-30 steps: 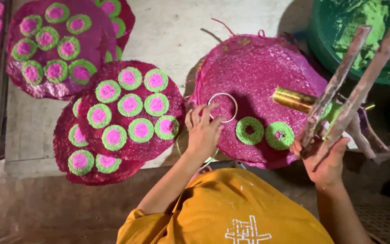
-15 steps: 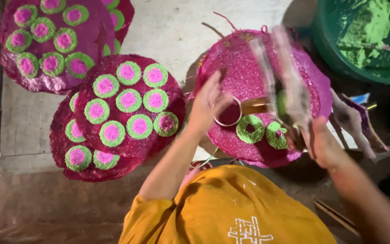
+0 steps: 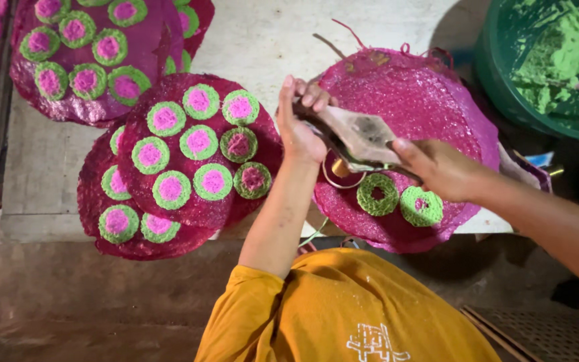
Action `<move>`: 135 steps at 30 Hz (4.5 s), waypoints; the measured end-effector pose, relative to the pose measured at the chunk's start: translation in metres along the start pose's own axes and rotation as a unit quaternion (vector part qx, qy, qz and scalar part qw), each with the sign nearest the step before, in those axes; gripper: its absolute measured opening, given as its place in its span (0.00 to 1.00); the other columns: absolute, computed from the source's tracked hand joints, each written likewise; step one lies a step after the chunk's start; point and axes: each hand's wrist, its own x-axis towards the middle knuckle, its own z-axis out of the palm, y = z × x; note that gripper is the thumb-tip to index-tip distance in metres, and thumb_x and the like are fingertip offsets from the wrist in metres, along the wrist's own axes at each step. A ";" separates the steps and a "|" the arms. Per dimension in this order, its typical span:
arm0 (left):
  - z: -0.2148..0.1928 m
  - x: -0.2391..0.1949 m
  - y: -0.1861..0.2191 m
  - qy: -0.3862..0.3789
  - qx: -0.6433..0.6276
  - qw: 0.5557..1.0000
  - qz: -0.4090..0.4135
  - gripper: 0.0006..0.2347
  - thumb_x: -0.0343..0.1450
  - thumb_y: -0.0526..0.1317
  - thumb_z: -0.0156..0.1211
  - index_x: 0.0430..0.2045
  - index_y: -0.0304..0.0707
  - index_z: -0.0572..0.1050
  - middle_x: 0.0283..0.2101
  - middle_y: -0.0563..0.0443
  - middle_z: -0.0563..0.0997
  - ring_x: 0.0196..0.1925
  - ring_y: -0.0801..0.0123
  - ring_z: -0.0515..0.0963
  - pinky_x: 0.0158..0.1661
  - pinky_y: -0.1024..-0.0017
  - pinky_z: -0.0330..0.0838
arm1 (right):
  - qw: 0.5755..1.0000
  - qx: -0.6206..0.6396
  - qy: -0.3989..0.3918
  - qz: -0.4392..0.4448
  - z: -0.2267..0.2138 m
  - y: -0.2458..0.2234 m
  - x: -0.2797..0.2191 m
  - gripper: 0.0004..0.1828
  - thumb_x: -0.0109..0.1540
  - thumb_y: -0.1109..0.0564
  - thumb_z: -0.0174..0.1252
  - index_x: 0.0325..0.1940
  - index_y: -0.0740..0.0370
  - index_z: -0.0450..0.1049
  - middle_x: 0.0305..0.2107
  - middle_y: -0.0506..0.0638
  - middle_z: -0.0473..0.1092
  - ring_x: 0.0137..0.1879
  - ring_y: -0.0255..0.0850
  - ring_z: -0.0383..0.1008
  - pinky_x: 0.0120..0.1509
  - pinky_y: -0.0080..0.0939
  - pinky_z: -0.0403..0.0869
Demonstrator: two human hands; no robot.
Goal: The person applies green and pink dough onto circular bases using a wooden applicator tool and a metal ring to shape the patterns.
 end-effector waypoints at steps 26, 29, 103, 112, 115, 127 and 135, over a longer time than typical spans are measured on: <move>-0.028 -0.002 -0.009 0.082 0.075 0.994 0.018 0.14 0.77 0.45 0.47 0.19 0.49 0.60 0.17 0.64 0.57 0.17 0.78 0.57 0.25 0.72 0.57 | 0.987 -0.048 0.087 -0.128 0.034 0.008 0.003 0.34 0.72 0.39 0.32 0.42 0.64 0.78 0.21 0.65 0.72 0.30 0.59 0.75 0.43 0.58 0.72; -0.022 -0.008 -0.025 0.134 0.072 0.988 0.002 0.15 0.77 0.46 0.51 0.19 0.50 0.60 0.17 0.64 0.58 0.19 0.77 0.59 0.27 0.70 0.60 | 0.994 -0.060 0.062 -0.074 0.021 0.021 0.002 0.36 0.71 0.35 0.32 0.40 0.62 0.79 0.23 0.63 0.74 0.32 0.55 0.76 0.44 0.56 0.72; 0.079 -0.071 -0.170 -0.099 0.227 0.748 -0.616 0.19 0.67 0.37 0.53 0.52 0.26 0.72 0.43 0.37 0.85 0.49 0.54 0.85 0.56 0.61 0.75 | 0.597 -0.489 0.396 -0.498 -0.222 0.207 -0.144 0.11 0.56 0.52 0.62 0.40 0.55 0.72 0.32 0.47 0.69 0.43 0.44 0.74 0.53 0.47 0.73; -0.039 0.057 -0.337 -0.099 0.622 0.777 -0.001 0.10 0.73 0.39 0.63 0.38 0.28 0.80 0.39 0.45 0.84 0.42 0.63 0.82 0.47 0.65 0.75 | 0.877 -0.332 0.348 0.010 -0.211 0.344 0.081 0.36 0.62 0.35 0.60 0.66 0.56 0.62 0.47 0.64 0.72 0.55 0.61 0.74 0.57 0.61 0.72; -0.060 0.097 -0.368 -0.108 0.545 0.826 0.095 0.16 0.68 0.37 0.64 0.48 0.29 0.74 0.50 0.46 0.81 0.53 0.60 0.80 0.55 0.61 0.72 | 0.942 -0.256 0.214 -0.027 -0.210 0.387 0.122 0.20 0.64 0.56 0.52 0.61 0.55 0.69 0.47 0.61 0.75 0.53 0.59 0.78 0.53 0.59 0.76; 0.011 0.092 -0.375 -0.077 0.724 0.614 0.306 0.21 0.68 0.38 0.68 0.56 0.35 0.71 0.51 0.41 0.80 0.55 0.53 0.78 0.56 0.62 0.71 | 0.897 -0.366 0.247 0.036 -0.314 0.414 0.162 0.14 0.68 0.53 0.44 0.51 0.52 0.76 0.43 0.58 0.77 0.50 0.57 0.81 0.52 0.57 0.78; 0.051 0.080 -0.375 -0.049 0.686 0.667 0.288 0.20 0.68 0.38 0.69 0.53 0.36 0.71 0.46 0.45 0.81 0.48 0.58 0.81 0.49 0.65 0.74 | 0.928 -0.331 0.167 -0.022 -0.289 0.460 0.177 0.19 0.65 0.59 0.43 0.57 0.49 0.73 0.43 0.61 0.77 0.50 0.55 0.80 0.52 0.55 0.77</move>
